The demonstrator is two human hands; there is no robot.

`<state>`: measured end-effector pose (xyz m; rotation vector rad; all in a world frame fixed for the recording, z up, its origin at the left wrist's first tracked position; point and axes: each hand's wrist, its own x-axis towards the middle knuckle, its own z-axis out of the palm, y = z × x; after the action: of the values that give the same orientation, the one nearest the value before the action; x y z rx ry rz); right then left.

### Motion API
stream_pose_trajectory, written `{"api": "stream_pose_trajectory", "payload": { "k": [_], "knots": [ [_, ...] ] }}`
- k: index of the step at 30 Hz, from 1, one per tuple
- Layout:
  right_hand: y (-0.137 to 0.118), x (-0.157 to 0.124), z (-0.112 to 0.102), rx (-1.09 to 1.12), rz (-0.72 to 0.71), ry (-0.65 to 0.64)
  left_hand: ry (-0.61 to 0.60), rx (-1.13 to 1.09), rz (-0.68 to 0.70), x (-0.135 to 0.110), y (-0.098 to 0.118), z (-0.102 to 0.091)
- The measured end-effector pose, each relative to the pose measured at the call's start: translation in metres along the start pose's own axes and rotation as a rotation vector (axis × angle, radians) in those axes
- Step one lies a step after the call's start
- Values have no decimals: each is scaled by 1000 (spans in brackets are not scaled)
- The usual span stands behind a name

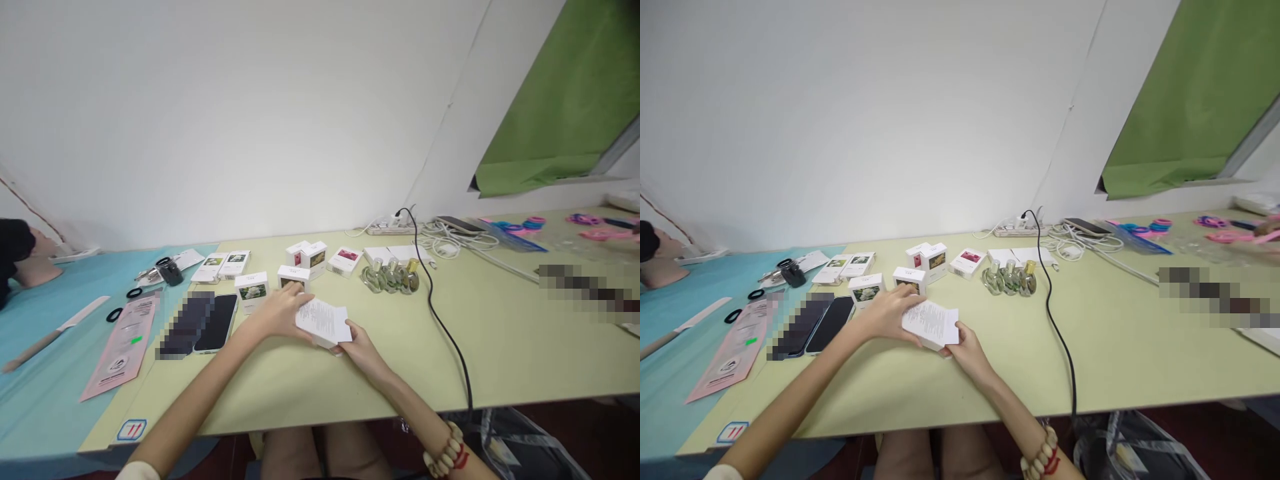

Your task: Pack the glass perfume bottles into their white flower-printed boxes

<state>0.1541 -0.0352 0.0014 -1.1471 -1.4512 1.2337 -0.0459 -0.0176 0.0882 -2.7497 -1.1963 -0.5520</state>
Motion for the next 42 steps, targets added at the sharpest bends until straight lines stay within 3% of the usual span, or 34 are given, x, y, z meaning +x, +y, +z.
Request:
{"api": "stream_pose_trajectory", "payload": {
  "k": [3,7,10,14,19,23,28,34,38,42],
  "knots": [
    [-9,-2,3,223,103,-46,-39,49,55,15,4,-22],
    [-11,-1,-1,392,144,-103,-52,41,34,18,6,-30],
    [-8,3,-5,483,114,-104,0,-26,-47,4,4,-22],
    [-5,9,-4,538,95,-31,146,-142,-119,-23,4,3],
    [-13,15,3,404,11,-18,345,-175,-248,-55,10,38],
    [-22,18,6,352,-44,13,426,-196,-302,-65,9,50],
    [-25,23,4,350,57,85,424,-266,-321,-62,1,53],
    [-40,37,-20,253,68,149,354,-309,-309,-65,-14,61],
    [-68,44,-27,38,-29,132,328,-276,-288,-58,-7,64],
    [-100,40,-14,-219,-225,99,421,-275,-236,-35,16,51]
  ]
}}
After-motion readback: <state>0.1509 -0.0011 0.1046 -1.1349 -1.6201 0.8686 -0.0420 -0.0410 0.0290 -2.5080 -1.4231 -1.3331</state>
